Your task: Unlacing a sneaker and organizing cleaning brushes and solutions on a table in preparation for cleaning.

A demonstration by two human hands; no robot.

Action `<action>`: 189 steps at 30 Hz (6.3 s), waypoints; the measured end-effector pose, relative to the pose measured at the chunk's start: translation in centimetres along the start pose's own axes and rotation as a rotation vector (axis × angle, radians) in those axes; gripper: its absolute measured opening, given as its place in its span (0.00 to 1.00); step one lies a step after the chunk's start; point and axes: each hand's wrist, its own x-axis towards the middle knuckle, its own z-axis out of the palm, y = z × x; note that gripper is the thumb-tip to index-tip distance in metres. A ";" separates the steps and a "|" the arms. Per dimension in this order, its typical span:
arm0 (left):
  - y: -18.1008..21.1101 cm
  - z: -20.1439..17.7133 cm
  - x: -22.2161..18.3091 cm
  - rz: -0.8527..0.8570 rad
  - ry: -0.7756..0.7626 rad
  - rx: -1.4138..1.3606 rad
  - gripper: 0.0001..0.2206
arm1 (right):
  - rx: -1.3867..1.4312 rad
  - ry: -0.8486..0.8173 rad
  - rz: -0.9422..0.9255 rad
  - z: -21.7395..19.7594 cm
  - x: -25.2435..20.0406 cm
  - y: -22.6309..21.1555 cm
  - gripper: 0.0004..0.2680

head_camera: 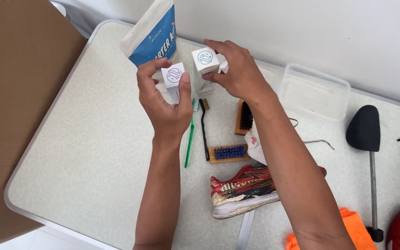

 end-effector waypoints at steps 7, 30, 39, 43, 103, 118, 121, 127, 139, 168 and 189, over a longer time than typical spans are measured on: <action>0.2 -0.1 0.0 -0.039 -0.015 -0.012 0.17 | 0.070 -0.033 0.083 -0.1 0.3 -0.7 0.34; 12.4 1.1 -5.0 -0.140 -0.971 -0.690 0.20 | 0.703 0.732 -0.154 -5.7 -20.0 -8.7 0.14; 16.1 3.2 -8.1 -0.234 -1.118 -0.703 0.17 | 0.616 0.801 -0.069 -5.5 -24.3 -7.2 0.16; 15.7 4.0 -9.5 -0.123 -1.146 -0.674 0.16 | 0.629 0.840 -0.077 -5.8 -24.8 -6.2 0.17; 13.4 3.2 -3.5 -0.244 -1.517 -0.041 0.35 | 0.699 1.115 0.272 -9.0 -15.1 12.1 0.14; 12.7 3.5 -4.4 -0.126 -1.509 -0.014 0.37 | 0.515 1.121 0.271 -7.7 -14.9 13.6 0.14; 12.5 3.6 -4.8 -0.117 -1.506 -0.023 0.36 | 0.481 1.130 0.274 -7.5 -15.1 14.5 0.14; 12.6 3.7 -4.8 -0.109 -1.492 -0.010 0.37 | 0.517 1.146 0.267 -7.5 -15.0 13.1 0.14; 12.2 3.6 -4.3 -0.141 -1.500 0.026 0.30 | 1.101 1.253 0.267 -9.1 -16.2 9.5 0.16; 8.1 1.3 -3.0 -0.363 -1.412 0.460 0.24 | 1.699 1.151 0.377 -5.8 -22.9 4.2 0.17; 6.0 1.8 -2.5 -0.557 -1.190 0.158 0.20 | 0.690 1.132 0.451 -6.3 -14.6 15.4 0.19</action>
